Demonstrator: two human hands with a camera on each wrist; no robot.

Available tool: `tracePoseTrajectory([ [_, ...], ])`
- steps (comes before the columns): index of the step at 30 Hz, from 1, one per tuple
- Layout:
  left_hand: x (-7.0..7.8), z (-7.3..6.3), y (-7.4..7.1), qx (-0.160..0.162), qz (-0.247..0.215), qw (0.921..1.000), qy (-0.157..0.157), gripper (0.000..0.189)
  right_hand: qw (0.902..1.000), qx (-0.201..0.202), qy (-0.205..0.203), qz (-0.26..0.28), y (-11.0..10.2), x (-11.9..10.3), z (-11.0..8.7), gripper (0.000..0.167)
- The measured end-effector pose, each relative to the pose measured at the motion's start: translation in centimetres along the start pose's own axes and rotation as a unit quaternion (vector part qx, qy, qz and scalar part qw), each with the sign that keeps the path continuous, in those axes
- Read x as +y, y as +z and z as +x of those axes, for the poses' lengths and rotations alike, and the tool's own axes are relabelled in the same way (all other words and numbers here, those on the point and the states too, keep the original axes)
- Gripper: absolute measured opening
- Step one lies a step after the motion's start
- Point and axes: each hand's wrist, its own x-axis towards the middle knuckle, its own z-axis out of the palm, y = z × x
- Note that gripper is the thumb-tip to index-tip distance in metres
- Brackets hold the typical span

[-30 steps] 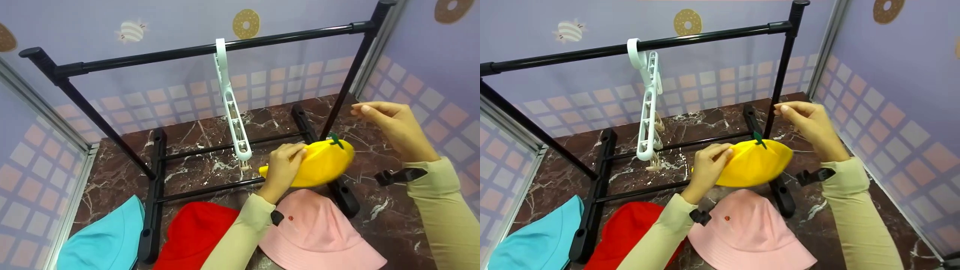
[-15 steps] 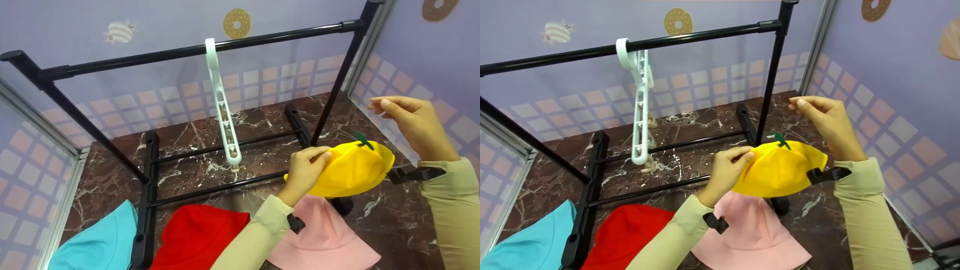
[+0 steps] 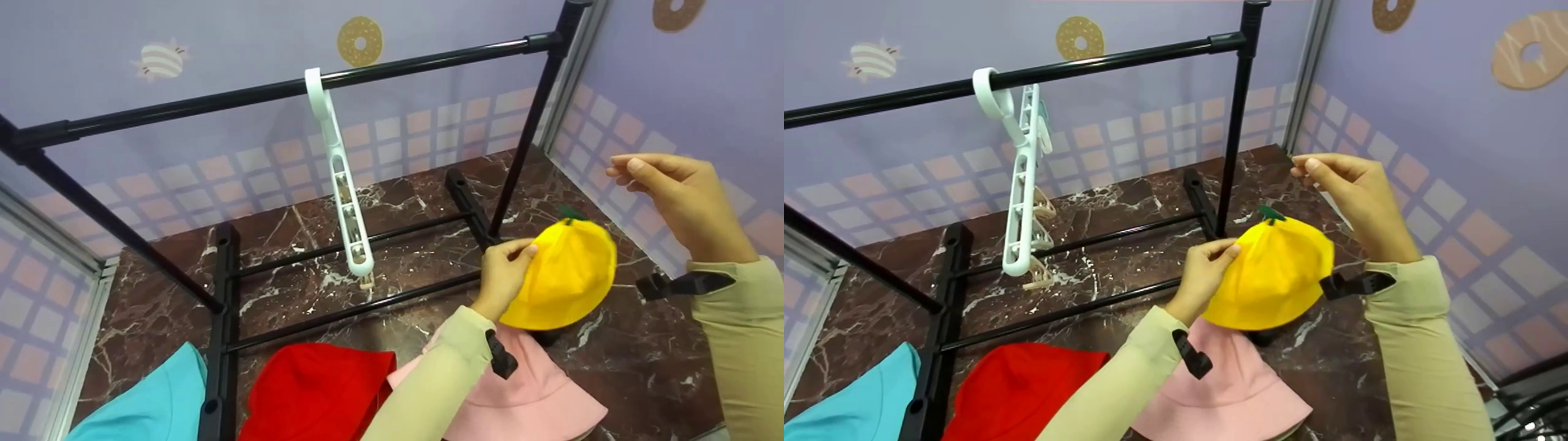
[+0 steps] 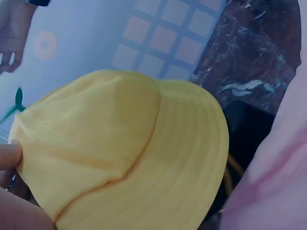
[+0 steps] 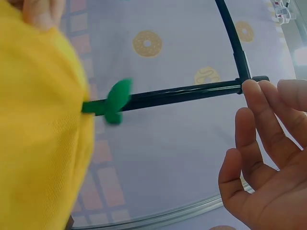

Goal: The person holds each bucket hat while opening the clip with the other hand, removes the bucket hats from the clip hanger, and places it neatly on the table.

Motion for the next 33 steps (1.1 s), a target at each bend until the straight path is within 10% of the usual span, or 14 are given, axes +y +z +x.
tracePoseTrajectory([
  [8, -2.8, -0.3, 0.5, 0.027, -0.029, 0.9944, -0.098, 0.013, 0.9995, -0.020, 0.011, -0.020, 0.7, 1.0, 0.2, 0.029],
  [15, -4.4, -0.9, 0.2, -0.008, 0.109, 0.9913, -0.073, 0.010, 0.9954, -0.024, 0.030, -0.088, 0.9, 1.6, 0.1, 0.031],
  [33, -5.4, -2.6, 3.2, -0.056, 0.031, 0.9892, -0.132, 0.006, 0.9950, -0.022, 0.054, -0.081, 0.4, 3.0, 0.1, 0.032],
])
